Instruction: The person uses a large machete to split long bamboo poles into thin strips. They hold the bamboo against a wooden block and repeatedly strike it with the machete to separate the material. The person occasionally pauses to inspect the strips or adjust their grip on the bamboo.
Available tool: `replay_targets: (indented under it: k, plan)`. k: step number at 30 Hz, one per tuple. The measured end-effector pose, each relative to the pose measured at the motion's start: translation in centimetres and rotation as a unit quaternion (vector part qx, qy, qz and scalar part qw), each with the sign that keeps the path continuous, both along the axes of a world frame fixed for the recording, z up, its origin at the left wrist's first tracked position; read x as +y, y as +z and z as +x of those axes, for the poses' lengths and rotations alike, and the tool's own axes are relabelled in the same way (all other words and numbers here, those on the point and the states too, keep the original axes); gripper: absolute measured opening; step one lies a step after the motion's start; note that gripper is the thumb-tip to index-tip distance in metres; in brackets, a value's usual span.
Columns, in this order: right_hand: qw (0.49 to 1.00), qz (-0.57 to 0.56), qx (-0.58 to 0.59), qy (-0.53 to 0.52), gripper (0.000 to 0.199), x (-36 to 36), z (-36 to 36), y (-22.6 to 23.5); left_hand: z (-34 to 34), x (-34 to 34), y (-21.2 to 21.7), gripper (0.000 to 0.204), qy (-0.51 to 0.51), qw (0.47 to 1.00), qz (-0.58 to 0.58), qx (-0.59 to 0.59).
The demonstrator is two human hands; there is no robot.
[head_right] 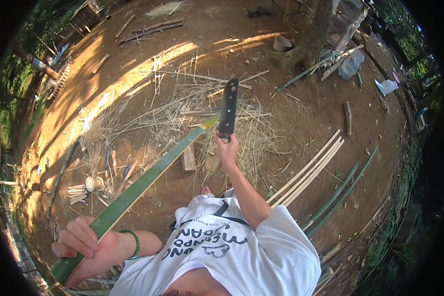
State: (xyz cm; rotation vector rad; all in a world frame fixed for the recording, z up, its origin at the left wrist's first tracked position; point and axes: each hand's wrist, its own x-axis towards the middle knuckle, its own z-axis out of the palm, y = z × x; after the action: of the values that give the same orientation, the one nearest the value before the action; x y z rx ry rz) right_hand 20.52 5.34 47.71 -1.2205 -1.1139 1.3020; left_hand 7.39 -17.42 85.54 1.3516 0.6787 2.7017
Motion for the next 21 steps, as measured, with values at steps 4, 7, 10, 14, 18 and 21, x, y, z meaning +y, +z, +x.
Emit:
replay_targets:
  k: [4,7,10,14,18,21]
  plan:
    - [1.0,0.022,0.009,0.019,0.025,0.5,-0.7,-0.3,0.2,0.1,0.1,0.073,-0.004,1.0,-0.007,0.002]
    - [0.998,0.032,-0.039,0.034,0.024,0.4,-1.1,2.1,0.3,-0.1,0.1,0.072,-0.01,1.0,-0.013,0.011]
    - [0.998,0.044,-0.036,0.042,0.027,1.1,-1.5,1.2,0.6,-0.1,0.2,0.071,-0.006,1.0,-0.014,0.008]
    - [0.998,0.037,-0.006,0.042,0.025,1.1,-1.9,0.9,0.8,0.0,0.2,0.072,-0.015,1.0,-0.012,0.006]
    - [0.998,0.029,-0.013,0.052,0.022,0.9,-1.9,1.6,0.8,0.2,0.3,0.072,-0.012,1.0,-0.003,0.006]
    - [0.997,0.019,-0.009,0.07,0.021,0.3,-1.1,2.2,0.7,0.1,0.2,0.072,-0.002,1.0,-0.003,0.003]
